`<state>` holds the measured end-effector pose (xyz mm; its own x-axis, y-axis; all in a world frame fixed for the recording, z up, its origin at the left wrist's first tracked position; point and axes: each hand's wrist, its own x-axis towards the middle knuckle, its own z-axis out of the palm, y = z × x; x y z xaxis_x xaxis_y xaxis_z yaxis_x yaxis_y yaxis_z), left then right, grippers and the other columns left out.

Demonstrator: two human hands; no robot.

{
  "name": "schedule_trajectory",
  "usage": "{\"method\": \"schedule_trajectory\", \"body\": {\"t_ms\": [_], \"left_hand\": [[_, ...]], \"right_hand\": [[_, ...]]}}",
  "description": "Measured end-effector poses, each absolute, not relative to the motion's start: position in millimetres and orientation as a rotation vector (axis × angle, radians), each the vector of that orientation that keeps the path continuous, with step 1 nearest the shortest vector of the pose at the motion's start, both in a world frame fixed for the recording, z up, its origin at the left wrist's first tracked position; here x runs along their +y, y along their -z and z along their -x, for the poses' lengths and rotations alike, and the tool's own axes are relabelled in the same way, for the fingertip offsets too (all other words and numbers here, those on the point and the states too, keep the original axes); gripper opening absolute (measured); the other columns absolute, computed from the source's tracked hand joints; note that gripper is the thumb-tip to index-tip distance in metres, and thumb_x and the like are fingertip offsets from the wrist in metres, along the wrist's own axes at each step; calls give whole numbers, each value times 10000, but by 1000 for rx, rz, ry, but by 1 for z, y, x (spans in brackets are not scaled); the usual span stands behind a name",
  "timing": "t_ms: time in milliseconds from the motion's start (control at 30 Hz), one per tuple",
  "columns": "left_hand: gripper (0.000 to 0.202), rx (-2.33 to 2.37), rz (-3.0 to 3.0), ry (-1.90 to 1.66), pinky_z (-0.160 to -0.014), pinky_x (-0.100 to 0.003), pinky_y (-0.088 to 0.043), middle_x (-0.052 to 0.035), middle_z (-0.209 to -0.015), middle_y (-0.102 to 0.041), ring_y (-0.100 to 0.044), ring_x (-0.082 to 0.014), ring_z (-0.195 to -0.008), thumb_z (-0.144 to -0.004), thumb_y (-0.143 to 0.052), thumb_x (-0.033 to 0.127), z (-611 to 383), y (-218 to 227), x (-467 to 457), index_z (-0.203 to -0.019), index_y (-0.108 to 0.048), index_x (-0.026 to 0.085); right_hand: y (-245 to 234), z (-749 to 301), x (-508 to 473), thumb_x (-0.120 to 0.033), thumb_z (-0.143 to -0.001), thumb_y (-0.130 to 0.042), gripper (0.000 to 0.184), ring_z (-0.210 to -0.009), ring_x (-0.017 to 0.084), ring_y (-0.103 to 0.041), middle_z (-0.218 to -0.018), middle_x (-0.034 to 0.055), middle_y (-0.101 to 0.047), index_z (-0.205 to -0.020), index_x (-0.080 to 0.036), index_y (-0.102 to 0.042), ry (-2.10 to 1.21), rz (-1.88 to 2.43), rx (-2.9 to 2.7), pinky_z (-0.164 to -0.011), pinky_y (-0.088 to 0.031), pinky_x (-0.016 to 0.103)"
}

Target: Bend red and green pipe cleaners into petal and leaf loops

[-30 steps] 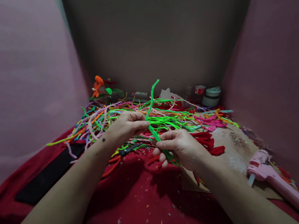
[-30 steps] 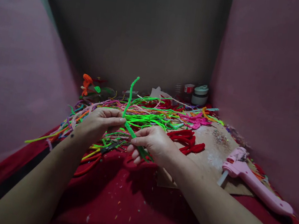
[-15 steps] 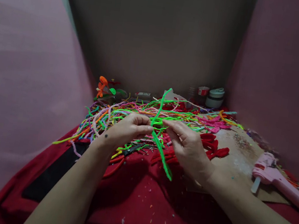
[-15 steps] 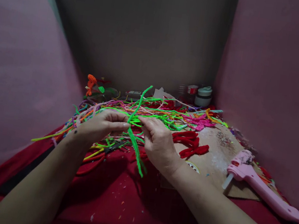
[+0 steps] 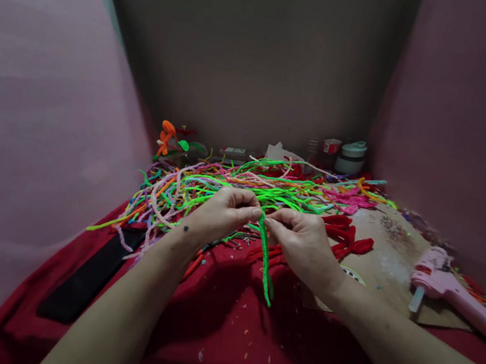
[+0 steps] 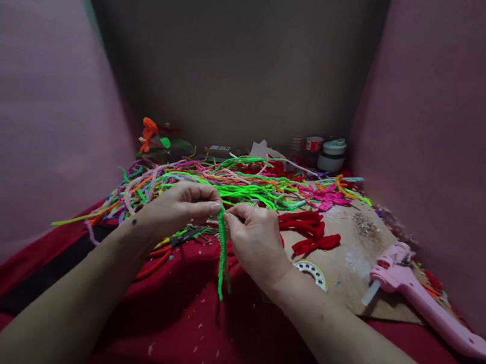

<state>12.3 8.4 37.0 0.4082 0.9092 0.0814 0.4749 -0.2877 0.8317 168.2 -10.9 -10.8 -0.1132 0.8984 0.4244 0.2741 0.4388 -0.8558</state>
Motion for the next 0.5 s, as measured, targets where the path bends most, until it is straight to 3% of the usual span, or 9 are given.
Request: {"method": "schedule_trajectory", "body": {"t_ms": [100, 300, 500], "left_hand": [[157, 1169, -1876, -776, -433, -189, -260, 52, -490, -413, -360, -58, -445, -717, -533, 278, -15, -35, 8, -645, -525, 138], [151, 1156, -1860, -867, -476, -203, -328, 36, -501, -461, -409, -71, -464, -714, -533, 259, -18, -33, 9, -628, -536, 134], [172, 1176, -1938, -1002, -635, -247, -394, -3, -629, -546, -491, -117, -639, -679, -585, 294, -19, -30, 13, -617, -597, 134]], "right_hand": [[10, -167, -9, -276, -724, -572, 172, -511, 100, -453, -550, -12, -558, -623, -163, -653, -1125, 972, -1437, -536, -365, 249], [14, -170, -2, -352, -622, -682, 224, -485, 95, -487, -539, 3, -596, -622, -129, -666, -1464, 895, -1276, -513, -369, 241], [12, -170, -2, -356, -614, -701, 229, -496, 107, -548, -589, 47, -659, -614, -132, -654, -1496, 890, -1225, -517, -419, 238]]}}
